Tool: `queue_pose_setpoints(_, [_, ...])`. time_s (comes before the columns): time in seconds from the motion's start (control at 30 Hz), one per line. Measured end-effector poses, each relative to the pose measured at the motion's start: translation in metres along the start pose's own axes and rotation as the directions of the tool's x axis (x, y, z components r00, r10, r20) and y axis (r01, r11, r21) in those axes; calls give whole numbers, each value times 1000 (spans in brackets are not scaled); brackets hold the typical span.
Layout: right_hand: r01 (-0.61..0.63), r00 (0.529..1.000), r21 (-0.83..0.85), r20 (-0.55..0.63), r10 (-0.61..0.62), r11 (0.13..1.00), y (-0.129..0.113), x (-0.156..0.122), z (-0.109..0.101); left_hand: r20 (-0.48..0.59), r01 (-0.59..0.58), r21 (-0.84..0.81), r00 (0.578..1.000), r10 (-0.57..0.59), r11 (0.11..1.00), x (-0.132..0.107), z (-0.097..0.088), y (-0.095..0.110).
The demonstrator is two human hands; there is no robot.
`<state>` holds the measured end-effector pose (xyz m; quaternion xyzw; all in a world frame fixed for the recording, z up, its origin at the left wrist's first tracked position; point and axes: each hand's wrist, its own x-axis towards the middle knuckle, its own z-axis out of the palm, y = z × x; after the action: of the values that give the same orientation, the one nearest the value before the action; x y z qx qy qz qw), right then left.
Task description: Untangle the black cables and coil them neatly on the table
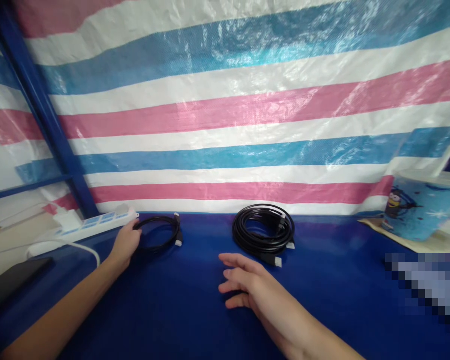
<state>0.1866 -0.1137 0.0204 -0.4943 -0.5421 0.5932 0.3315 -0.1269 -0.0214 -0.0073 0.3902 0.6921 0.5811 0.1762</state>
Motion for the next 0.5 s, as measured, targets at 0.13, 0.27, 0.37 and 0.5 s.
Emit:
queue_pose_setpoints(0.13, [294, 885, -707, -53, -462, 643, -1, 12, -23, 88, -147, 188, 987, 132, 971, -6, 6, -2])
queue_pose_setpoints(0.27, [242, 721, -951, 43, -692, 193, 4, 35, -66, 126, -216, 256, 974, 190, 942, -11, 8, 2])
queue_pose_setpoints(0.37, [246, 760, -963, 120, -639, 111, 10, 47, -90, 84, -254, 242, 967, 241, 936, -16, 7, 14])
queue_pose_setpoints(0.5, [233, 774, -972, 159, -612, 42, 6, 46, -99, 53, -372, 116, 928, 368, 921, -36, 7, 36])
